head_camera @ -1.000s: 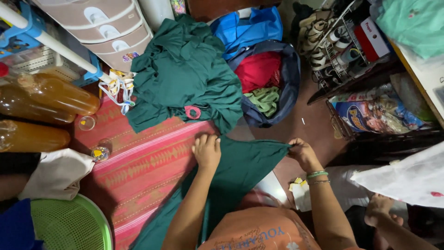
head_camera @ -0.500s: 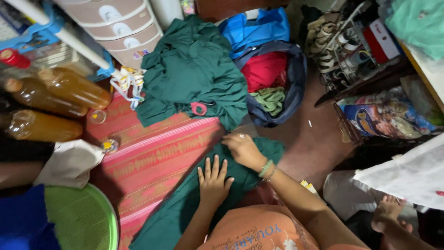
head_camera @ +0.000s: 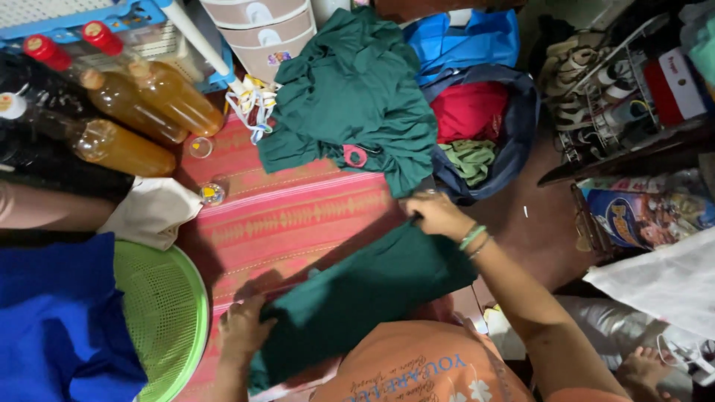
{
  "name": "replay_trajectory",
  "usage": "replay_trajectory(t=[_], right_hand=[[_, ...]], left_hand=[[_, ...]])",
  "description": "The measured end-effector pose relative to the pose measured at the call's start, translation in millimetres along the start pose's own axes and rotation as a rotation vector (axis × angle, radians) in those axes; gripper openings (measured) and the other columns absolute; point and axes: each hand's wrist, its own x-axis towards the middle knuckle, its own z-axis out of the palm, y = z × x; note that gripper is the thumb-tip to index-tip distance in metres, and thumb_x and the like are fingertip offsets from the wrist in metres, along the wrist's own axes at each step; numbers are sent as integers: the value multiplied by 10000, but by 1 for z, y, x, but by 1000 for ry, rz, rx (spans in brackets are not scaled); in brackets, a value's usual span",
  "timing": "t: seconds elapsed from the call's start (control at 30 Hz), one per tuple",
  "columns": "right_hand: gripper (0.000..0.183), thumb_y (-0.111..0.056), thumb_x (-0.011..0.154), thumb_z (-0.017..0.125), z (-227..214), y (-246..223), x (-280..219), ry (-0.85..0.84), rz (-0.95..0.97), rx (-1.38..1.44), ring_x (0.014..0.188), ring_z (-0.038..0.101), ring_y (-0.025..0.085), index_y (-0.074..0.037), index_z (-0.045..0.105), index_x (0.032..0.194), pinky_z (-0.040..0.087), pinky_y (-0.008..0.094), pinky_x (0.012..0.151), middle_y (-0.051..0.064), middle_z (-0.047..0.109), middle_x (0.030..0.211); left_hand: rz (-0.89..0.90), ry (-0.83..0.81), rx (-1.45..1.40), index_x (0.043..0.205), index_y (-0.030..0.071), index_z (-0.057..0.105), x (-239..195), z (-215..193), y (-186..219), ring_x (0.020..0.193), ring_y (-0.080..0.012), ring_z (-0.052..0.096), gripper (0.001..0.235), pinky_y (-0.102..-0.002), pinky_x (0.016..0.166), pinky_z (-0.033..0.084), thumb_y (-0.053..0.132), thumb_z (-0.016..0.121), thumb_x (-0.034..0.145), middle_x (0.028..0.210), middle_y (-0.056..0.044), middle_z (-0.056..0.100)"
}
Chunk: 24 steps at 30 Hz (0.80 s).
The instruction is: The person folds a green piece of clothing on a table. They smooth the fabric, fold the sides inward, and roll the garment into a compact bundle. A small dog briefly enters the frame and sniffs the fabric during the process.
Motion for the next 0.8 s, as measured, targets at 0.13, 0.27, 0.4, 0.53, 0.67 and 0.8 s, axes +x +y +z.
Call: replay_trajectory(t=[0.13, 0.27, 0.4, 0.53, 0.67, 0.8], right_hand=[[279, -59, 661, 644, -20, 28, -14, 2, -59, 239, 802, 656, 207, -207, 629, 897, 466, 354, 720, -25, 698, 854], [207, -42, 784, 672, -57, 62, -23, 103, -89, 246, 913, 681, 225, -138, 651, 966, 495, 347, 855, 29, 709, 982], [352, 124, 755, 606, -147, 30, -36, 260, 16, 309, 952, 675, 192, -139, 687, 974, 494, 308, 904, 15, 710, 1002], [327, 198, 701, 504, -188, -28, -57, 636, -195, 146, 979, 663, 310, -62, 593, 877, 492, 420, 910, 117, 694, 988], [315, 111, 730, 538, -135, -41, -70, 667, -257, -113, 866, 647, 304, -143, 624, 896, 462, 464, 773, 34, 718, 993], [317, 26, 646, 544, -28, -21, -99, 502, -266, -75, 795, 552, 328, -179, 575, 885, 379, 464, 689, 61, 676, 1019]], left_hand=[[98, -174, -555, 954, 183, 713, 5, -14, -11, 941, -154, 695, 233, -337, 794, 506, 292, 800, 767, 961, 22, 774], [571, 266, -787, 636, 103, 629, 16, -72, -7, 705, -189, 584, 199, -352, 749, 456, 71, 804, 727, 690, 4, 630], [409, 658, -676, 893, 73, 725, -7, -129, -8, 888, -258, 630, 133, -363, 831, 479, -23, 766, 811, 920, -88, 673], [371, 980, -627, 1013, 55, 680, -39, -138, -10, 978, -316, 576, 244, -407, 907, 439, -57, 752, 808, 1012, -125, 625], [253, 1042, -404, 943, 108, 680, -41, -70, -18, 905, -356, 543, 271, -473, 859, 382, -120, 649, 802, 964, -111, 629], [270, 950, -373, 845, 91, 718, -58, 16, -18, 745, -330, 623, 241, -486, 688, 466, -106, 610, 757, 851, -91, 712]])
